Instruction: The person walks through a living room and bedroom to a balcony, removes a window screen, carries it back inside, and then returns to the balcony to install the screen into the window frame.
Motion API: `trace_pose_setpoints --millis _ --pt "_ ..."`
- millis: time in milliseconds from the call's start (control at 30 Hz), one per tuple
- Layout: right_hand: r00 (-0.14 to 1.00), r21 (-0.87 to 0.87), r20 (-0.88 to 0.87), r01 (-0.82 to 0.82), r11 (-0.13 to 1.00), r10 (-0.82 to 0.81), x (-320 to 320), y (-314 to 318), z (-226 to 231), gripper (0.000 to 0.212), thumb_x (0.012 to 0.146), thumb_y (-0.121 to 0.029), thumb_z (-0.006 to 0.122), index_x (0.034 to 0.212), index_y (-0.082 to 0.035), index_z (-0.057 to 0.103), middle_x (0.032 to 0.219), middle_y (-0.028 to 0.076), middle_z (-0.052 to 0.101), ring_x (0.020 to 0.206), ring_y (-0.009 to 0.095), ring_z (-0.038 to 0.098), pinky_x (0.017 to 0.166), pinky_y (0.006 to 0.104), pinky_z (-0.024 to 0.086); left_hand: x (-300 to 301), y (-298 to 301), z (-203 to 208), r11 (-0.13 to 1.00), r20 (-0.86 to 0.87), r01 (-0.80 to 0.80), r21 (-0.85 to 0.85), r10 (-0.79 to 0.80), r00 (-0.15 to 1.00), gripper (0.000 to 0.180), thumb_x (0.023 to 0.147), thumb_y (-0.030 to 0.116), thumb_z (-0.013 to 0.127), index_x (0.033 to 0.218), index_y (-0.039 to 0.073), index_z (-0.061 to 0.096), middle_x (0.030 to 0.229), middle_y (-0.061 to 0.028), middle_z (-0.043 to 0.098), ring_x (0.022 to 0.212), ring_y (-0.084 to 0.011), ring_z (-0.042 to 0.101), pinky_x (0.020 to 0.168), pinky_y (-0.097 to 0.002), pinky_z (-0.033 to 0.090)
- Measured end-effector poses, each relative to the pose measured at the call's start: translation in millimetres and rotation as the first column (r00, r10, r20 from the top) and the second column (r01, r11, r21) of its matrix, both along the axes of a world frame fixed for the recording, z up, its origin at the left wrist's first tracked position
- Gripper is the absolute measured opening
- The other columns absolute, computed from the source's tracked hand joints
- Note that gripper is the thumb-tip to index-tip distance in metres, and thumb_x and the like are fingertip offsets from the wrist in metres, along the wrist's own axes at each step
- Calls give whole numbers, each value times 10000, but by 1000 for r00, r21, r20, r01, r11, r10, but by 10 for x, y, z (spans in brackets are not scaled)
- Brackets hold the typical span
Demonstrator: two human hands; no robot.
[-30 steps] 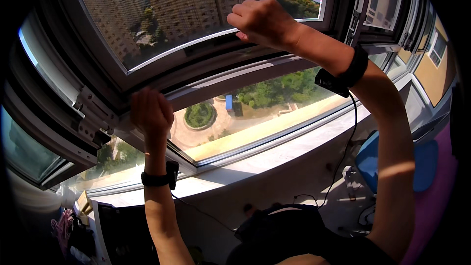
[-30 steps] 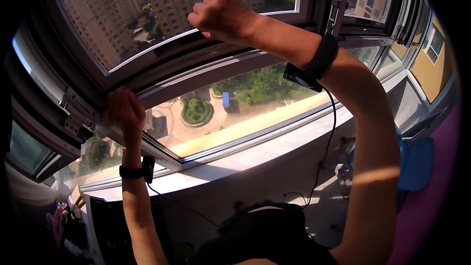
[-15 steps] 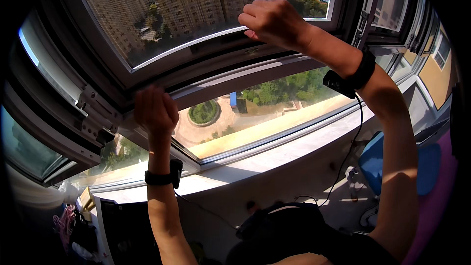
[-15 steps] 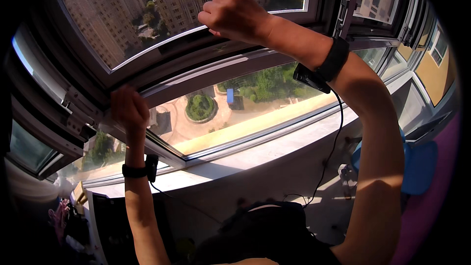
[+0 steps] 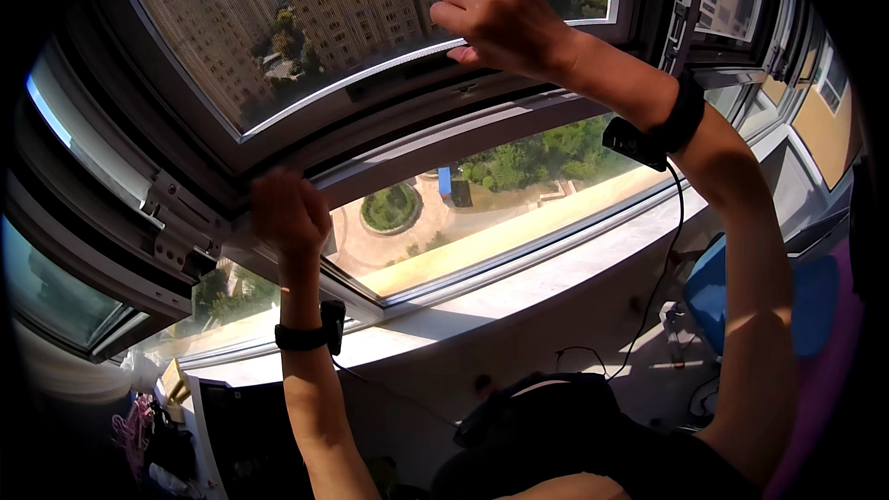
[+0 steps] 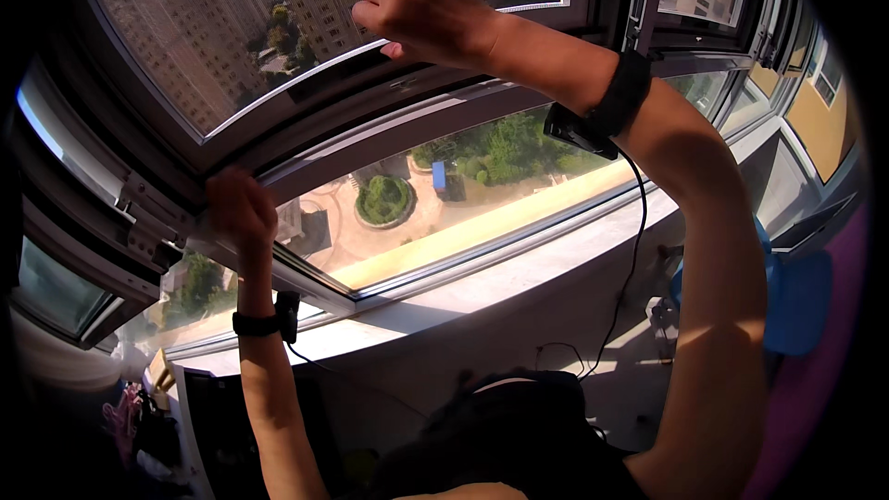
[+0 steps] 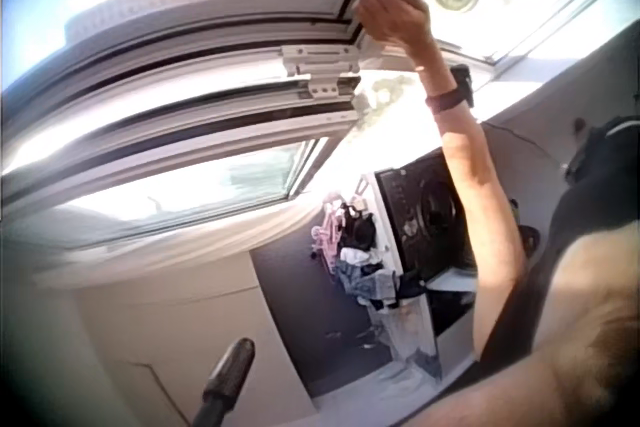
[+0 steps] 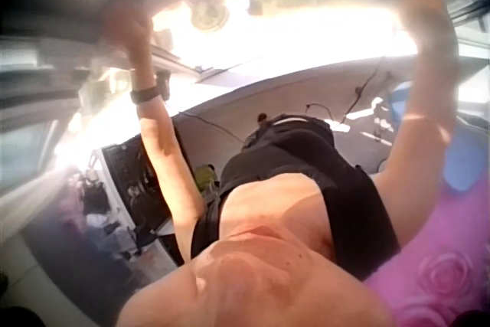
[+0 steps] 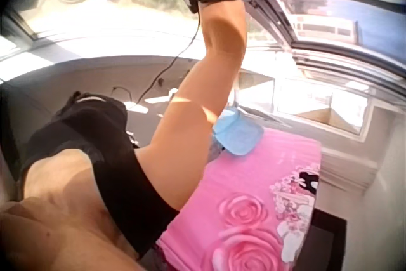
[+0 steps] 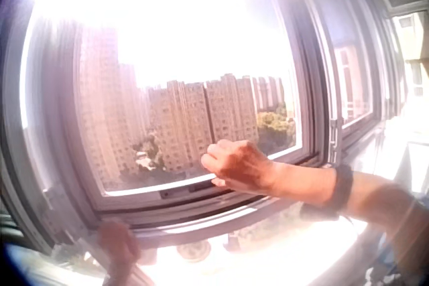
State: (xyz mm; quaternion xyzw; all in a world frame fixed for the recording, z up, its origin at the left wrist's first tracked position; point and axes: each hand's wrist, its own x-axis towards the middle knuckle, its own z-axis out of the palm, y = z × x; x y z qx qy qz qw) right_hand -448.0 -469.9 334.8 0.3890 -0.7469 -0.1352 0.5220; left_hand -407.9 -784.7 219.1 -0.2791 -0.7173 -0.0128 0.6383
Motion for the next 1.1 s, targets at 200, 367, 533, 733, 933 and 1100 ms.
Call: trace_pose_setpoints --millis 200,367,533,733,933,1100 --pt "982 -315 123 -100 944 145 595 50 -50 401 671 -366 781 824 -81 545 789 45 546 800 202 576 636 318 490 -16 -103 -44 1000 15 -5 -6 5 1000 194 888 99 437 829 10 598 784 -157 586 722 -340 575 669 -426 451" --pt "915 -554 251 -131 822 315 1465 413 -754 312 706 -252 775 669 -54 537 794 39 475 773 192 481 541 297 440 -110 33 -112 997 24 -60 -55 61 998 215 945 72 376 836 -43 522 838 -219 542 778 -404 518 700 -474 414" --pt "807 -701 504 174 691 308 2111 902 -1754 181 690 23 693 697 -2 514 1069 114 445 949 245 470 627 310 503 -163 -481 -143 969 -51 -232 -87 228 972 211 962 115 428 967 -36 576 897 -212 578 837 -390 542 740 -449 428" --pt "546 -534 830 721 441 112 3115 1647 -2622 383 754 -87 683 1083 -62 489 1107 99 456 1068 293 449 860 378 459 -124 -102 -175 879 -130 -476 -3 472 872 298 913 244 446 922 -34 554 822 -143 549 710 -308 535 583 -435 404" --pt "353 -386 919 897 218 173 3874 2107 -3175 273 779 -200 695 928 -40 533 980 70 509 997 265 468 813 355 439 121 177 -114 911 -41 -407 62 410 911 274 950 201 418 953 -38 552 915 -199 537 827 -371 530 722 -502 427" --pt "467 -468 884 883 39 33 4429 2161 -3477 252 766 -84 634 985 -53 512 1026 69 504 1004 256 481 821 354 444 123 92 -156 647 -421 -754 -116 655 627 291 951 190 416 1041 -52 552 989 -190 547 860 -351 548 766 -480 444"
